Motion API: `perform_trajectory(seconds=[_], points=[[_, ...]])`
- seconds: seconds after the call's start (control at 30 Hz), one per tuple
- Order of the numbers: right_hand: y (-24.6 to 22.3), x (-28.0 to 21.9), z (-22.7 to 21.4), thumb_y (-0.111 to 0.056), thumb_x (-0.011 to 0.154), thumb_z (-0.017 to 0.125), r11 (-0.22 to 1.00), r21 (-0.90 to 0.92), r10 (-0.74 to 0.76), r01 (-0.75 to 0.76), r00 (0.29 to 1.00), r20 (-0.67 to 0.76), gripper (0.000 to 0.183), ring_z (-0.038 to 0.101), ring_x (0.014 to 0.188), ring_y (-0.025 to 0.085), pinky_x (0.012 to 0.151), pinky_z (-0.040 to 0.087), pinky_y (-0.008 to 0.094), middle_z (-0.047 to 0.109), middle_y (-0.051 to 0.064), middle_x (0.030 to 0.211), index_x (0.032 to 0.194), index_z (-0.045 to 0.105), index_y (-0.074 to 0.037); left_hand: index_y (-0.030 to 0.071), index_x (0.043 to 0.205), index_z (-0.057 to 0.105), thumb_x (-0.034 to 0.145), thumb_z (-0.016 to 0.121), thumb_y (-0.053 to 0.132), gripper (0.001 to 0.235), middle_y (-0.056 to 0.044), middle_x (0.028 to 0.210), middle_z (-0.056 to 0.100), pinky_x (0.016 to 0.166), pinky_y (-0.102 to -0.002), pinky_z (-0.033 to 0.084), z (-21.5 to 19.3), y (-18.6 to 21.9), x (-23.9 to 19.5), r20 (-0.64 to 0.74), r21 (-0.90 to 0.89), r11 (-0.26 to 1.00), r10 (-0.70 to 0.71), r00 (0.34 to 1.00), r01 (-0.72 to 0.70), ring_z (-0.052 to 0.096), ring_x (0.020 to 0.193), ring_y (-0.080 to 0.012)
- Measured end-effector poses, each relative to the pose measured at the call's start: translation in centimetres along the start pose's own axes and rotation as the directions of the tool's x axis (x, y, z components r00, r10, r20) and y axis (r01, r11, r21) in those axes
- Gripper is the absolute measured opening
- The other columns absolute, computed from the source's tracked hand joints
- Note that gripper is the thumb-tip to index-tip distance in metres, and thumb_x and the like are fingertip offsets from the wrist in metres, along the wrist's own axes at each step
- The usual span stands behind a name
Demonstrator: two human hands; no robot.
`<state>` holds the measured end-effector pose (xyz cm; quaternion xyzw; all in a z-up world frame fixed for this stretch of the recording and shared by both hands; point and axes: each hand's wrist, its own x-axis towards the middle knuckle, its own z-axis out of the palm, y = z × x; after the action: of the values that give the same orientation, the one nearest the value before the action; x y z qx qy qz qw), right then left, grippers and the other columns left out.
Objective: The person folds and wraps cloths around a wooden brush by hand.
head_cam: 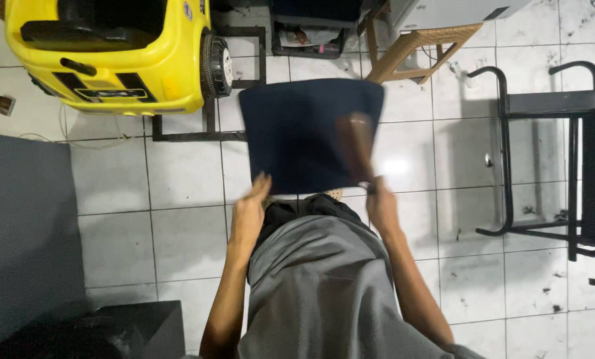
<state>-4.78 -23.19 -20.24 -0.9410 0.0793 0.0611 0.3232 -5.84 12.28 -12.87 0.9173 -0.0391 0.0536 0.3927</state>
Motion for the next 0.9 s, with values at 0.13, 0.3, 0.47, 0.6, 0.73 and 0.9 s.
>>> perform_trajectory(seconds=[0.13, 0.3, 0.47, 0.6, 0.73, 0.9], points=[[3.4, -3.9, 3.0, -0.010, 0.087, 0.065, 0.993, -0.073, -0.070, 0.094, 0.958, 0.278, 0.014, 0.067, 0.087, 0.050, 0.075, 0.054, 0.058, 0.069, 0.031, 0.086, 0.101, 0.062, -0.006, 0.012, 0.108, 0.080, 0.078, 0.060, -0.010, 0.043, -0.021, 0.105, 0.073, 0.091, -0.045, 0.055, 2.6, -6.5, -4.8, 0.433, 0.146, 0.962, -0.271, 0.860, 0.230, 0.069, 0.100, -0.0398], [0.9, -3.1, 1.0, 0.000, 0.085, 0.057, 0.993, 0.117, -0.022, 0.000, 0.982, 0.186, 0.018, 0.070, 0.088, 0.046, 0.075, 0.054, 0.053, 0.072, 0.027, 0.088, 0.103, 0.060, -0.001, 0.017, 0.105, 0.083, 0.073, 0.061, -0.008, 0.046, -0.017, 0.103, 0.075, 0.092, -0.042, 0.056, 4.7, -10.6, -5.3, 0.393, 0.185, 0.939, -0.341, 0.854, 0.289, 0.070, 0.099, -0.0376], [-8.0, -2.6, -4.9, 0.009, 0.079, 0.051, 0.915, 0.370, 0.072, -0.161, 0.968, 0.241, 0.029, 0.075, 0.068, 0.026, 0.063, 0.060, 0.037, 0.077, 0.010, 0.104, 0.105, 0.060, 0.002, 0.013, 0.125, 0.067, 0.073, 0.077, 0.017, 0.053, -0.017, 0.121, 0.067, 0.101, -0.044, 0.046, 4.2, -7.2, -1.7, 0.514, 0.234, 0.960, -0.258, 0.818, 0.155, 0.063, 0.114, -0.0354], [-12.2, -3.8, -7.4, 0.011, 0.081, 0.053, 0.854, 0.504, 0.065, -0.128, 0.988, 0.141, 0.028, 0.059, 0.060, 0.010, 0.055, 0.051, 0.028, 0.068, 0.005, 0.079, 0.103, 0.067, 0.001, 0.005, 0.134, 0.058, 0.077, 0.085, 0.031, 0.067, -0.019, 0.132, 0.064, 0.104, -0.044, 0.045, 4.2, -0.4, 1.0, 0.592, -0.184, 0.980, 0.175, 0.787, -0.080, 0.061, 0.122, -0.0355], [-13.2, -4.2, -8.7, 0.004, 0.092, 0.057, 0.814, 0.534, 0.229, -0.229, 0.971, 0.068, 0.013, 0.051, 0.051, 0.009, 0.044, 0.045, 0.028, 0.056, 0.002, 0.066, 0.097, 0.067, -0.001, 0.005, 0.123, 0.071, 0.099, 0.066, 0.022, 0.030, -0.018, 0.119, 0.075, 0.095, -0.041, 0.055, 6.4, 5.5, 1.3, 0.601, -0.344, 0.938, 0.257, 0.757, -0.045, 0.072, 0.111, -0.0362], [-10.2, -4.0, -10.7, 0.014, 0.082, 0.051, 0.768, 0.636, 0.160, -0.076, 0.984, -0.077, 0.026, 0.051, 0.054, 0.007, 0.045, 0.041, 0.024, 0.057, 0.001, 0.070, 0.101, 0.064, 0.000, 0.001, 0.122, 0.063, 0.100, 0.056, 0.015, 0.026, -0.023, 0.108, 0.070, 0.079, -0.044, 0.056, 6.9, 9.9, 2.2, 0.376, -0.459, 0.883, 0.289, 0.880, -0.094, 0.071, 0.092, -0.0392]])
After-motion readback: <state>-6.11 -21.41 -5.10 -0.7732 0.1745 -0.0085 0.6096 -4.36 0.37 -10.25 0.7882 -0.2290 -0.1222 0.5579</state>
